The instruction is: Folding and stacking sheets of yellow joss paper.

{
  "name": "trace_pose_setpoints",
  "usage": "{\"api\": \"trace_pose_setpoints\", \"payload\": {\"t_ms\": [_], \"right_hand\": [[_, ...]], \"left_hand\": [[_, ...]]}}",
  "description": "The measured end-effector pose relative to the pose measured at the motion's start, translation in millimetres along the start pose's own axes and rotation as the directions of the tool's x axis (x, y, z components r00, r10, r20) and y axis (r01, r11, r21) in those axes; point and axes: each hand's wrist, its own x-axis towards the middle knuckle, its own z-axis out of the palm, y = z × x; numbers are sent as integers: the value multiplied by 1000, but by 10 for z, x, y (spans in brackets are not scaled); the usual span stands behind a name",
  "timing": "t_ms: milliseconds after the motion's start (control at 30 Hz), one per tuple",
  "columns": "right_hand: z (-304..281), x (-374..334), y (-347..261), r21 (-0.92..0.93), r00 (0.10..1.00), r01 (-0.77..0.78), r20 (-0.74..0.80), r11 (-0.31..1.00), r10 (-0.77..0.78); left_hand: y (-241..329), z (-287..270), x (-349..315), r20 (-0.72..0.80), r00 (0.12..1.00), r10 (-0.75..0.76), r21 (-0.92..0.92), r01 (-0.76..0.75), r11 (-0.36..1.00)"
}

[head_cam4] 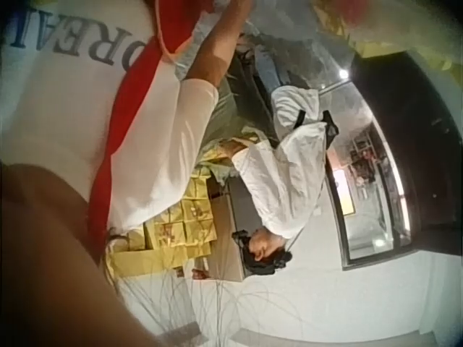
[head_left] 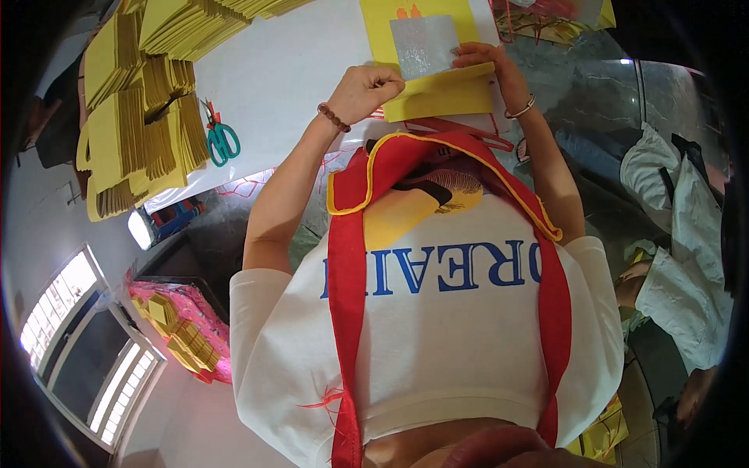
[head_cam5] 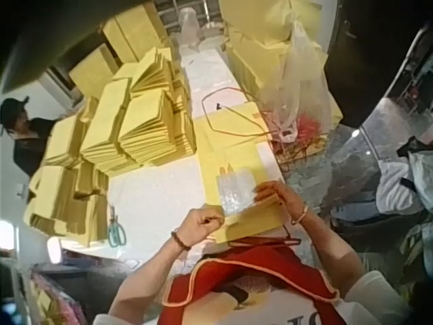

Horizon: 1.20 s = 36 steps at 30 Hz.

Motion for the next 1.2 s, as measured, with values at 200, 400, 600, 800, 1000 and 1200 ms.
{"api": "trace_pose_setpoints", "payload": {"t_ms": [200, 400, 600, 800, 1000, 1200], "right_hand": [[-58, -9, 24, -89, 994, 82, 76, 993, -75], [34, -26, -74, -205, 994, 53, 105, 977, -31], [12, 2, -48, -254, 988, 46, 156, 966, -6], [-26, 8, 0, -247, 977, 128, 197, 960, -80], [-35, -17, 7, -248, 975, 135, 206, 959, -84], [-50, -23, 18, -241, 976, 124, 204, 963, -75]], "left_hand": [[-54, -17, 39, -32, 999, -10, -135, 6, 991], [-70, -75, 47, 43, 994, -97, -243, 105, 964], [-61, -90, 46, 69, 992, -108, -258, 122, 959], [-69, -86, 56, 79, 991, -109, -209, 124, 970], [-175, -55, 73, 62, 998, -27, -205, 39, 978], [-73, -58, 44, 65, 996, -60, -182, 71, 981]]}}
